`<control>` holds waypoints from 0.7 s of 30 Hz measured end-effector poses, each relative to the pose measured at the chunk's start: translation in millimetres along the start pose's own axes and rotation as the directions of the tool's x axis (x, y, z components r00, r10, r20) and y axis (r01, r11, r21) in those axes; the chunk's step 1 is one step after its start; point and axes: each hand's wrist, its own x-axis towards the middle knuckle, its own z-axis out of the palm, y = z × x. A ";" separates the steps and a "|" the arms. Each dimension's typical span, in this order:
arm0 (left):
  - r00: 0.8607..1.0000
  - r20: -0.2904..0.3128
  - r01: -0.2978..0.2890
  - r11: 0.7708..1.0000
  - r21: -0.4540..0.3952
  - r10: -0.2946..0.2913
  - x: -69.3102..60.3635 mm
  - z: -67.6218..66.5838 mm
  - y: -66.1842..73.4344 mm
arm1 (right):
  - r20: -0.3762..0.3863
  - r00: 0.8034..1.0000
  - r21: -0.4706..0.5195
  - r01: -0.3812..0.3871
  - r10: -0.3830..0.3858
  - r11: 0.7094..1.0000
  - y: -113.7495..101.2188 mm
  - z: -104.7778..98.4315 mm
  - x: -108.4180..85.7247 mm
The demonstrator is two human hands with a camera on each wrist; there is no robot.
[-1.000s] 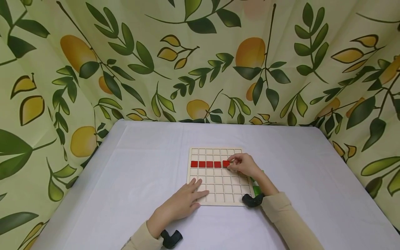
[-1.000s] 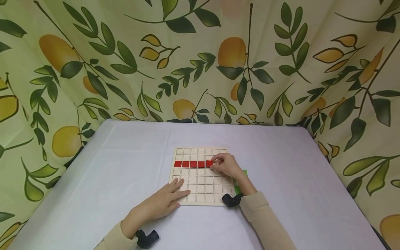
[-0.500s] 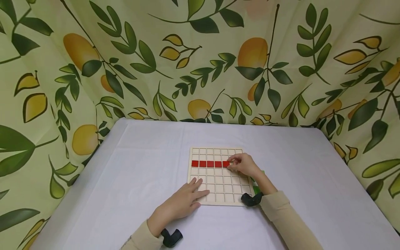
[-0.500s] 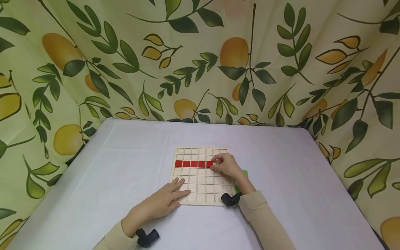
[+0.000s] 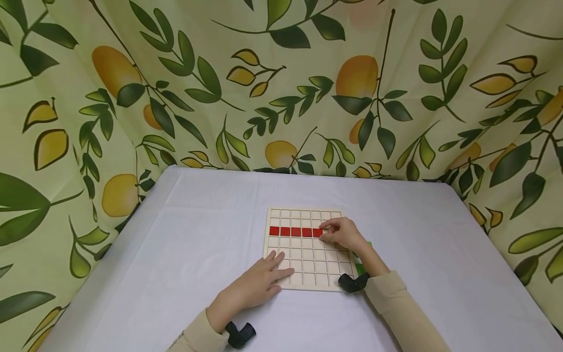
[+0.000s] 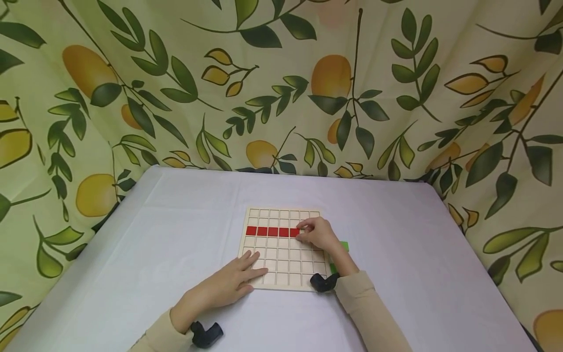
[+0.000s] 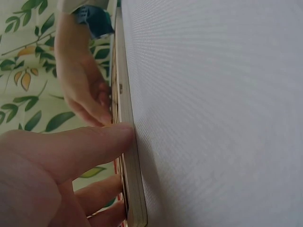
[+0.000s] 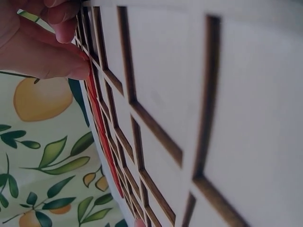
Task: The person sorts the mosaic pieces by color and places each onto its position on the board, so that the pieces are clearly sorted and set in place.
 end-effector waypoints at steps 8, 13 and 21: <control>1.000 0.005 0.006 1.000 -0.015 -0.006 -0.3 0.7 0.2 | -0.014 1.000 0.053 0.003 -0.002 0.999 3.3 -5.9 -7.7; 1.000 -0.005 -0.009 1.000 0.008 0.009 -0.5 1.5 -0.7 | -0.018 1.000 0.082 0.010 -0.008 0.997 3.8 -12.1 -14.7; 1.000 -0.008 -0.008 1.000 -0.008 0.008 -1.1 1.2 -0.4 | -0.037 0.999 0.132 0.029 -0.024 0.991 11.4 -23.1 -28.6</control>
